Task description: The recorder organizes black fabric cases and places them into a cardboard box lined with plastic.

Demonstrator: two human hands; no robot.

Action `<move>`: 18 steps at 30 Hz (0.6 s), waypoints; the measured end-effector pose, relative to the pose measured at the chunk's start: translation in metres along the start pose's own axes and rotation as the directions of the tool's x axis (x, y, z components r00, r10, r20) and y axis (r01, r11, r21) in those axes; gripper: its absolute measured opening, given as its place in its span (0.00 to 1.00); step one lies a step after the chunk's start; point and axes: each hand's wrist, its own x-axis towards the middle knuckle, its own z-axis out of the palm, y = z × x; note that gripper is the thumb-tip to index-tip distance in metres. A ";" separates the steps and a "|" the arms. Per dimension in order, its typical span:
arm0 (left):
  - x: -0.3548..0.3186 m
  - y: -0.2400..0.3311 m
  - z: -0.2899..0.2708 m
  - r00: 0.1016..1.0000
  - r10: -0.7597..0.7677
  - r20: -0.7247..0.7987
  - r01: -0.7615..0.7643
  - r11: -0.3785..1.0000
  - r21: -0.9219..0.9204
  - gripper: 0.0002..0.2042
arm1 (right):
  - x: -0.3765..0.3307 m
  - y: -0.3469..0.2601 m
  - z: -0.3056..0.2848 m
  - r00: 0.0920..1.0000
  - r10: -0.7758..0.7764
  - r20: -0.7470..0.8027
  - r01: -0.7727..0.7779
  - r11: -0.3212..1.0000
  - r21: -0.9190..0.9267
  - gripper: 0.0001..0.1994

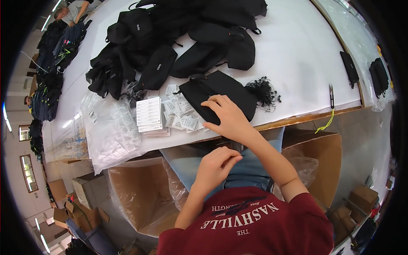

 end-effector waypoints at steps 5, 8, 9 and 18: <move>0.002 -0.002 -0.006 0.999 0.047 -0.006 -0.047 0.997 -0.057 0.04 | 0.003 0.011 0.003 0.989 0.142 -0.034 -0.144 0.989 -0.045 0.22; 0.016 -0.016 -0.021 0.994 0.057 -0.097 -0.055 0.998 0.019 0.06 | 0.000 0.015 -0.008 0.978 0.192 -0.087 -0.185 0.979 0.082 0.18; 0.025 -0.022 -0.025 0.977 0.118 -0.178 -0.095 0.987 0.129 0.08 | -0.001 0.016 -0.010 0.976 0.196 -0.096 -0.189 0.979 0.078 0.18; 0.093 -0.087 -0.046 0.941 0.321 -0.110 -0.159 0.705 0.692 0.17 | -0.012 0.027 -0.001 0.942 0.137 -0.307 -0.100 0.986 0.134 0.08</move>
